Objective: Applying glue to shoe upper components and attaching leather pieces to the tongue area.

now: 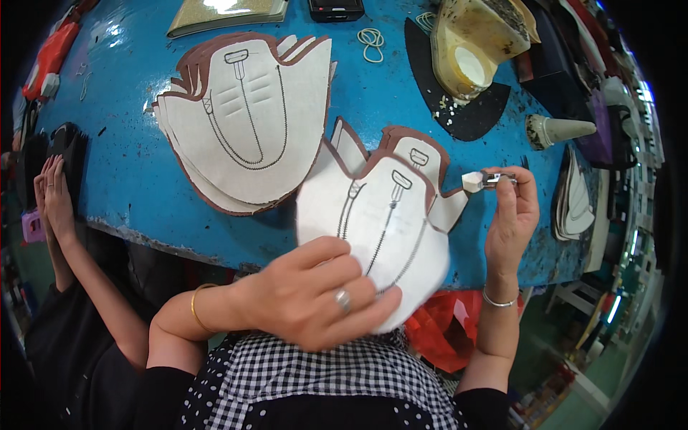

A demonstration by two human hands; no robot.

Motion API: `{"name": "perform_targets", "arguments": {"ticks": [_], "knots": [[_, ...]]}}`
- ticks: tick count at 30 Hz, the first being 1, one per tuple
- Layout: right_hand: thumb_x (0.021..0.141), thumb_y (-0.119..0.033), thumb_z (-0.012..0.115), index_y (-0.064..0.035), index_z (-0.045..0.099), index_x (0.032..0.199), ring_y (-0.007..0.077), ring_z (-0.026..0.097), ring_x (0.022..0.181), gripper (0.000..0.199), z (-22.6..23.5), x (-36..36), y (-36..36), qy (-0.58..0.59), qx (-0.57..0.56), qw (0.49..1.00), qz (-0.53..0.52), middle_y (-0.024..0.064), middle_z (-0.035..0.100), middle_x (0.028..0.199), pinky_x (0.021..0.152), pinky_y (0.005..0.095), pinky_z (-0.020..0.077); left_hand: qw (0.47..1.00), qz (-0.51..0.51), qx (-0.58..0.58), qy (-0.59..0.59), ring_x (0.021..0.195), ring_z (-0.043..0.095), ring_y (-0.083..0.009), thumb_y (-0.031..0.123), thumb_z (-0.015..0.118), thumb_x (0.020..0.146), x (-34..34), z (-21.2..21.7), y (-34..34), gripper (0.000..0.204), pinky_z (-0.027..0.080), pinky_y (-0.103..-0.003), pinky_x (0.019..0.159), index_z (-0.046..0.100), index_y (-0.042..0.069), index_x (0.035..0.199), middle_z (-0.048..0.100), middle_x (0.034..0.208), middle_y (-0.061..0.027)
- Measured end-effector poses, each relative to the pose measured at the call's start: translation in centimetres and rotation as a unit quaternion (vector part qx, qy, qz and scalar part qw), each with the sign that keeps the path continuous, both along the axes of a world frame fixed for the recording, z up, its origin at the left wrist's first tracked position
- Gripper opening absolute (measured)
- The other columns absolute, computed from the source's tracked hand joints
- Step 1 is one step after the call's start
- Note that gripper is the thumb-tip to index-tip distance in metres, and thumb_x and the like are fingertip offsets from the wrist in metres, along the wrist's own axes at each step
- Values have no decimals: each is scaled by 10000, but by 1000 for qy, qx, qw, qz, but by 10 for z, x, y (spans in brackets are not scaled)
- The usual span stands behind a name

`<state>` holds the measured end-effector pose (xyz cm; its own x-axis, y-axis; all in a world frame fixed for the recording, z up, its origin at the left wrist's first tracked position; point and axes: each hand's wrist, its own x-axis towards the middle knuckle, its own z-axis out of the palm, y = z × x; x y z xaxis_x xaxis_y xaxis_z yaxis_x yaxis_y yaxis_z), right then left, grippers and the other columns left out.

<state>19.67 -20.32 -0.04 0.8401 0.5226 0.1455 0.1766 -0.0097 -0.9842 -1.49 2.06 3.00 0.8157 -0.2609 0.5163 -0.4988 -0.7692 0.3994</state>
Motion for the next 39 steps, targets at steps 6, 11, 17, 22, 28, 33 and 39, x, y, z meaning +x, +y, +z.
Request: {"name": "perform_targets", "arguments": {"ticks": [6, 11, 17, 22, 28, 33, 39], "knots": [[938, -32, 667, -18, 627, 1066, 104, 656, 879, 134, 8, -12, 18, -95, -94, 990, 47, 75, 723, 1025, 817, 252, 527, 947, 181, 15, -266, 653, 488, -152, 191, 739, 665, -11, 18, 35, 310, 432, -338, 663, 731, 165, 974, 448, 737, 42], [893, -49, 719, -27, 665, 1001, 91, 637, 872, 122, -1, -20, 28, -55, -130, 987, 71, 29, 726, 937, 771, 246, 510, 945, 280, 137, -100, 700, 510, -204, 256, 813, 661, -26, 7, 73, 444, 414, -376, 676, 721, 159, 1084, 517, 820, 0], [792, -103, 797, -69, 689, 923, 202, 580, 729, 173, -8, -25, 33, -190, -217, 949, 128, 37, 641, 783, 743, 326, 432, 988, 111, -2, 104, 980, 573, -230, 335, 812, 732, -11, -22, 27, 472, 443, -364, 830, 710, 122, 1141, 615, 1094, -47], [795, -111, 802, -77, 685, 912, 197, 583, 744, 169, -11, -12, 44, -317, -238, 912, 103, 30, 650, 798, 748, 336, 431, 988, 1, -37, 152, 1090, 599, -235, 269, 793, 758, 5, -47, -23, 425, 477, -397, 923, 699, 71, 1122, 632, 1187, -68], [771, -101, 809, -93, 691, 931, 211, 593, 752, 198, -9, -5, 45, -360, -226, 903, 57, 23, 663, 816, 752, 355, 430, 992, -11, 0, 124, 1061, 614, -250, 206, 757, 777, 8, -49, -23, 350, 506, -390, 891, 692, 17, 1064, 639, 1173, -102], [733, -115, 830, -103, 696, 939, 224, 614, 769, 246, 5, -29, 33, -378, -202, 884, 186, 21, 672, 843, 783, 378, 440, 991, 3, 57, 117, 1036, 632, -257, 140, 662, 797, 7, -41, -26, 288, 532, -382, 876, 691, 5, 1050, 642, 1139, -126], [914, -80, 709, -24, 658, 1023, 93, 623, 872, 132, 20, 16, 38, -159, -122, 980, 2, 40, 706, 943, 837, 254, 488, 996, 13, 32, 87, 829, 597, -194, 111, 636, 765, 19, -37, -21, 297, 496, -320, 716, 699, 1, 1033, 597, 904, -59]]}}
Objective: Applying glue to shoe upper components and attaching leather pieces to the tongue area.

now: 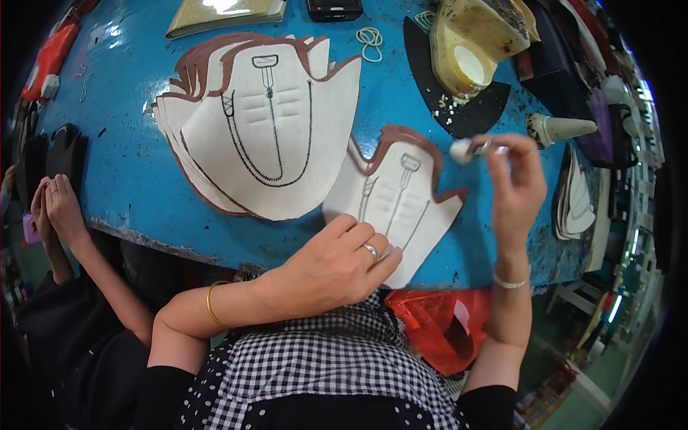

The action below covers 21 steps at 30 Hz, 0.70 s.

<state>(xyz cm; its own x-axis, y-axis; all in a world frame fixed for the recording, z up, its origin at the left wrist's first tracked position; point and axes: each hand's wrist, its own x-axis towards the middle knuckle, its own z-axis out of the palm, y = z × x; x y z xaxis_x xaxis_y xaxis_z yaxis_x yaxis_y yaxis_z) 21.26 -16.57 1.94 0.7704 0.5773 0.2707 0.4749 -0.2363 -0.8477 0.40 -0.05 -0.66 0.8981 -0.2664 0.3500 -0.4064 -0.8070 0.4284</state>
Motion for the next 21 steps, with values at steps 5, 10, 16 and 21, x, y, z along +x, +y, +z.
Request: {"name": "perform_targets", "arguments": {"ticks": [5, 10, 16, 21], "knots": [[936, -123, 712, -27, 677, 1031, 62, 583, 844, 140, -10, 88, 24, -47, 66, 995, -53, 7, 676, 947, 784, 221, 473, 978, -16, -77, -192, 626, 488, -113, 150, 664, 702, 5, 34, 2, 368, 439, -276, 650, 739, 62, 1051, 455, 711, 37], [886, -182, 767, -51, 706, 1010, 119, 534, 787, 191, -27, 124, 35, -167, -36, 983, -72, 1, 620, 920, 738, 265, 462, 930, 94, 45, -354, 688, 499, -136, 169, 763, 665, -16, 70, 39, 339, 449, -298, 678, 758, 226, 999, 433, 725, 46], [890, -176, 765, -46, 706, 1003, 107, 567, 833, 182, -12, 108, 29, -198, -75, 975, -62, 6, 664, 940, 782, 260, 468, 933, 265, 142, -198, 882, 523, -172, 281, 865, 604, -28, 40, 109, 443, 429, -413, 768, 756, 290, 1033, 478, 827, 38], [931, -137, 722, -36, 675, 1023, 72, 584, 862, 145, -6, 60, 17, 63, 74, 995, -29, 25, 697, 1000, 786, 217, 458, 968, 223, 65, -93, 810, 564, -196, 311, 844, 678, -38, 29, 95, 360, 427, -409, 743, 764, 210, 1014, 577, 895, 4]]}}
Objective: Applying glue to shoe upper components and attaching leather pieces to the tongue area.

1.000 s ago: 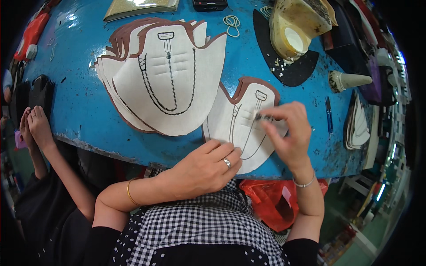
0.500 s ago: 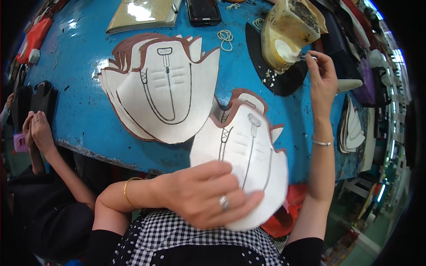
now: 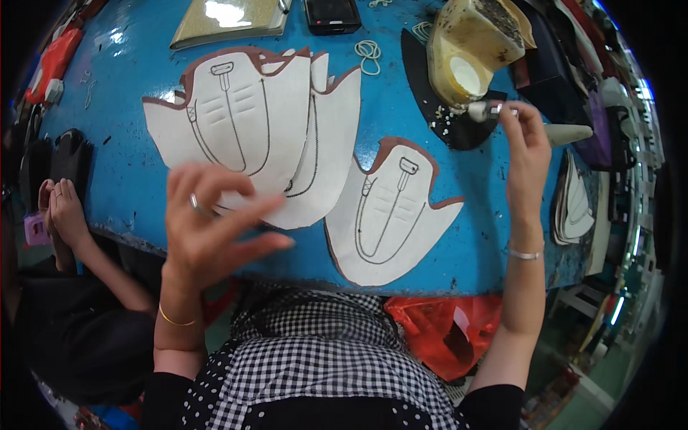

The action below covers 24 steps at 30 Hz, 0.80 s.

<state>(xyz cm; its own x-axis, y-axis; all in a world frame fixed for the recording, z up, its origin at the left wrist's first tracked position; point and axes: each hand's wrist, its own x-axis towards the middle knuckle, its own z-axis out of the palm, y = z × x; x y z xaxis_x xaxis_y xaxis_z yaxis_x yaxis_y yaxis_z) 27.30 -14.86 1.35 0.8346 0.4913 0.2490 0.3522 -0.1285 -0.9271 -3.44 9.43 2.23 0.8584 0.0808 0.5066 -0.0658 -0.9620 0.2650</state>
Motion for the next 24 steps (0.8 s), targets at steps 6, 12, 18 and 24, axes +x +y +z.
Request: {"name": "perform_targets", "arguments": {"ticks": [6, 12, 18, 24], "knots": [[886, -107, 738, -52, 671, 978, 82, 601, 842, 125, -2, -92, -12, 108, -171, 975, 89, 18, 709, 931, 740, 232, 460, 960, -236, -137, 61, 973, 607, -223, 227, 760, 758, 15, -27, -65, 295, 489, -378, 867, 685, 54, 985, 603, 992, -49], [775, -113, 816, -66, 688, 916, 209, 579, 745, 196, -19, -95, -6, -205, -229, 943, 124, 41, 645, 796, 714, 337, 436, 956, -252, -111, 102, 1017, 616, -229, 180, 719, 778, 19, -43, -82, 283, 511, -355, 883, 671, 27, 1012, 619, 1062, -77], [765, -115, 823, -68, 692, 915, 213, 579, 741, 205, -19, -89, -1, -242, -205, 941, 115, 39, 658, 812, 717, 347, 436, 957, -255, -50, 125, 1009, 631, -224, 144, 666, 796, 20, -35, -84, 282, 529, -354, 863, 684, 32, 1053, 636, 1076, -86], [771, -109, 825, -63, 701, 896, 151, 608, 783, 182, -6, -116, -15, -63, -202, 965, 155, 26, 668, 819, 742, 312, 445, 963, -231, -61, 128, 997, 633, -221, 118, 643, 801, 22, -37, -81, 301, 535, -331, 804, 684, 17, 1082, 634, 1105, -90]]}}
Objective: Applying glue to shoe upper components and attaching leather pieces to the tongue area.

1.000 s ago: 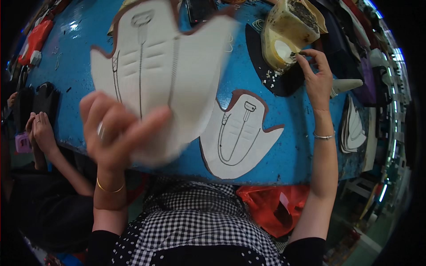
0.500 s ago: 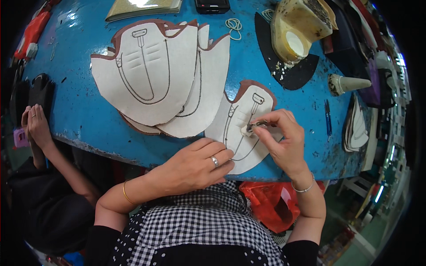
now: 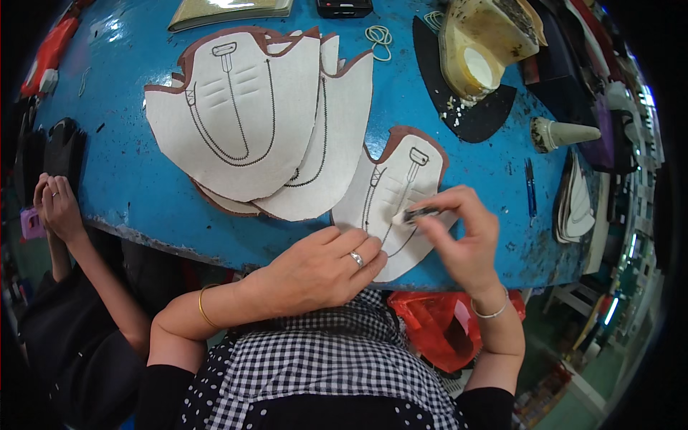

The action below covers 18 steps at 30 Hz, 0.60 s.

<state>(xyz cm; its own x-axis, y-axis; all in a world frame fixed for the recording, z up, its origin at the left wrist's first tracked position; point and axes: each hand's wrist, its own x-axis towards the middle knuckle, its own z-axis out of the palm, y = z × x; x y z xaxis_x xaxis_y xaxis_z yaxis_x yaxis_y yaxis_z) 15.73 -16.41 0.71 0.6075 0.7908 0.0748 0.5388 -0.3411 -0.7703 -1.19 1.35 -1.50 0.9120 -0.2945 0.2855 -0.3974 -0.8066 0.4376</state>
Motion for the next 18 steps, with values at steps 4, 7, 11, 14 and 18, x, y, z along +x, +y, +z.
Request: {"name": "perform_targets", "arguments": {"ticks": [4, 7, 11, 14, 18], "knots": [[933, -61, 686, -34, 641, 1105, 97, 605, 866, 180, 2, 54, -11, 208, 212, 945, -140, 16, 648, 941, 775, 227, 476, 998, 44, -17, -40, 956, 601, -205, 124, 614, 796, 0, -5, 0, 306, 510, -293, 709, 668, -8, 1066, 603, 1118, -89], [975, -77, 642, -27, 625, 1119, 100, 604, 875, 154, -21, 115, -22, 231, 305, 907, -177, 27, 646, 966, 800, 232, 493, 996, 54, -75, -6, 1055, 624, -250, 88, 633, 781, 3, 1, 3, 304, 554, -313, 772, 682, 32, 1075, 622, 1189, -94], [987, -109, 639, -16, 623, 1129, 118, 615, 891, 170, -47, 151, -6, 210, 327, 894, -224, 34, 672, 1031, 829, 250, 487, 972, 16, -232, -27, 1248, 590, -377, 75, 670, 791, 4, 10, 2, 333, 543, -416, 980, 697, 81, 1123, 614, 1306, -154], [969, -127, 667, -13, 619, 1190, 151, 634, 923, 253, -57, 157, -14, -57, 100, 963, -242, 43, 689, 1080, 853, 279, 487, 954, -53, -276, -105, 1213, 617, -395, 64, 726, 808, 2, 29, 0, 268, 550, -403, 990, 753, 123, 1068, 634, 1307, -141], [949, -123, 684, -23, 615, 1243, 160, 621, 1021, 318, -44, 141, -3, -172, 69, 952, -244, 63, 662, 1151, 905, 310, 479, 966, -36, -105, -233, 1179, 642, -256, 71, 739, 801, -14, 46, 9, 284, 562, -335, 960, 760, 196, 1056, 661, 1270, -64]]}}
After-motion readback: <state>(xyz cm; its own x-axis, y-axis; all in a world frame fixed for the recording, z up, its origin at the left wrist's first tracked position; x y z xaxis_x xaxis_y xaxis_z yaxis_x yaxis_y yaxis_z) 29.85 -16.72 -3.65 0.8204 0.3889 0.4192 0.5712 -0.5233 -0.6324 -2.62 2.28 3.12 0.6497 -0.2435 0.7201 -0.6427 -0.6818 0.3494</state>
